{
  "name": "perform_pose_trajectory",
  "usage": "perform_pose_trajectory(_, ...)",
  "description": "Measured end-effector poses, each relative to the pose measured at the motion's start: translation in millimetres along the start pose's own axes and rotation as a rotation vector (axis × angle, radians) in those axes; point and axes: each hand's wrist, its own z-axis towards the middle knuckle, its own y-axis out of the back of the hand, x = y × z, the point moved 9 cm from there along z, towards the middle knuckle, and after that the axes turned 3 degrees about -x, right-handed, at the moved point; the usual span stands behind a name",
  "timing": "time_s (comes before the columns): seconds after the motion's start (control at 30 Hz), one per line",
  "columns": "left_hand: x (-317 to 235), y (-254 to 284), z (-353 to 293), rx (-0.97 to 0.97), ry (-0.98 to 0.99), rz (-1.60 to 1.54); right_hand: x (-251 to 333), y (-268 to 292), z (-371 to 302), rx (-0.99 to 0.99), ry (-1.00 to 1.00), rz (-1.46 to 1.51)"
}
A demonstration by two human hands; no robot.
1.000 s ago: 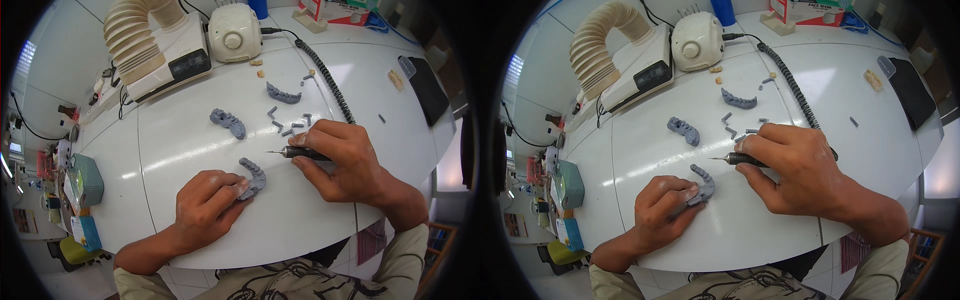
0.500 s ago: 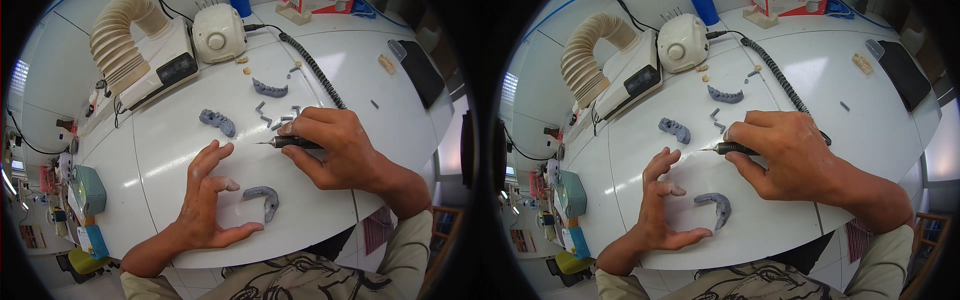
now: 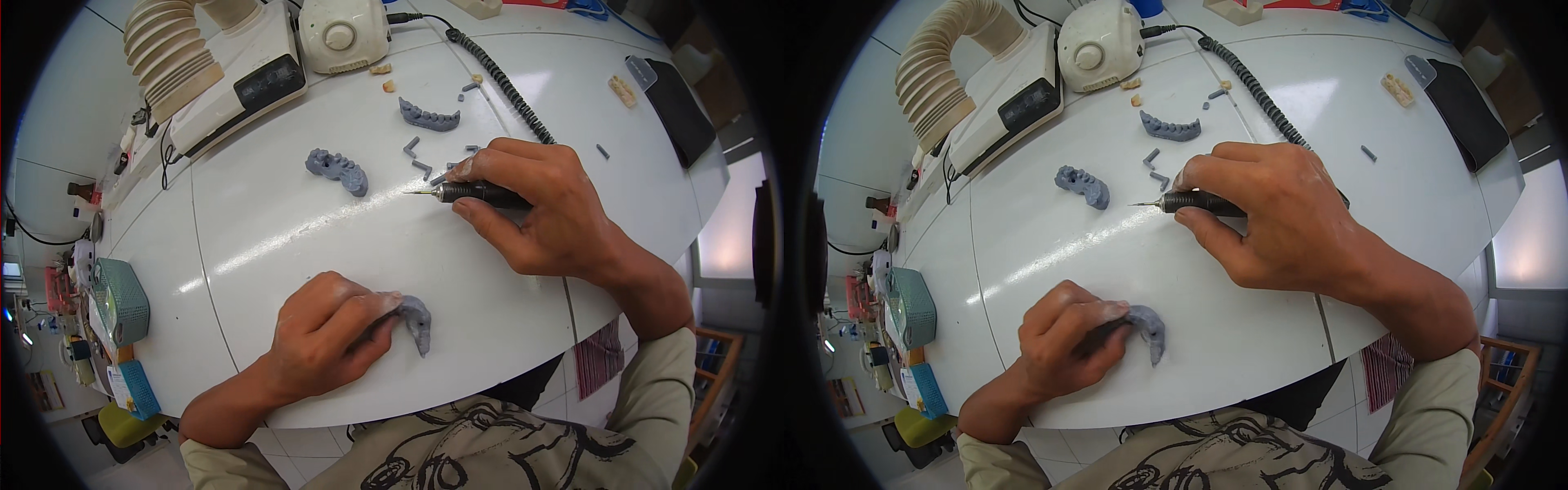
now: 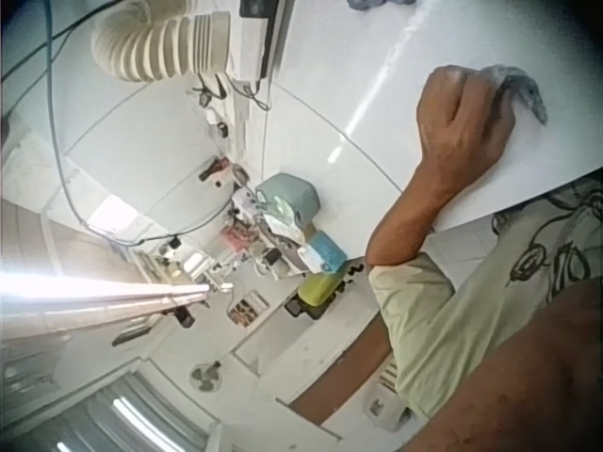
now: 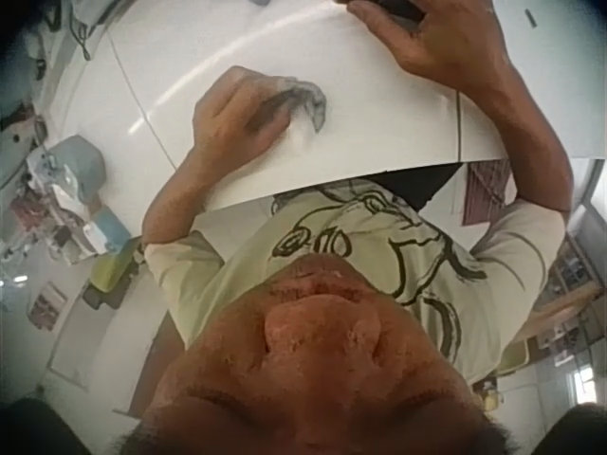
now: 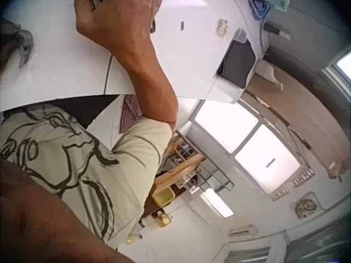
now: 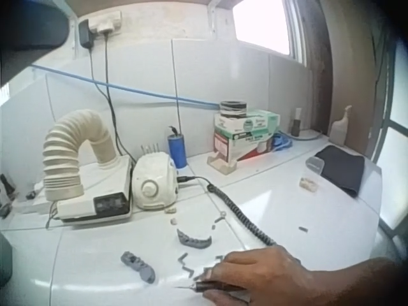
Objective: Using a rotary handpiece to trim and finish 3D printed or stone dental models on a laboratory bench.
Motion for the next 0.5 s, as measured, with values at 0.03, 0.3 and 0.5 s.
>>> perform_pose_trajectory(0.03,0,1,1,-0.004,0.001,0.002,0,1,0,0.0,-0.003,0.003)
perform_pose_trajectory(0.3,20,8,7,-0.051,0.208,0.132,1,4,2,-0.001,0.009,-0.009)
perform_pose_trajectory(0.5,29,-11,55,0.098,0.294,0.107,-8,13,7,-0.016,-0.032,-0.041)
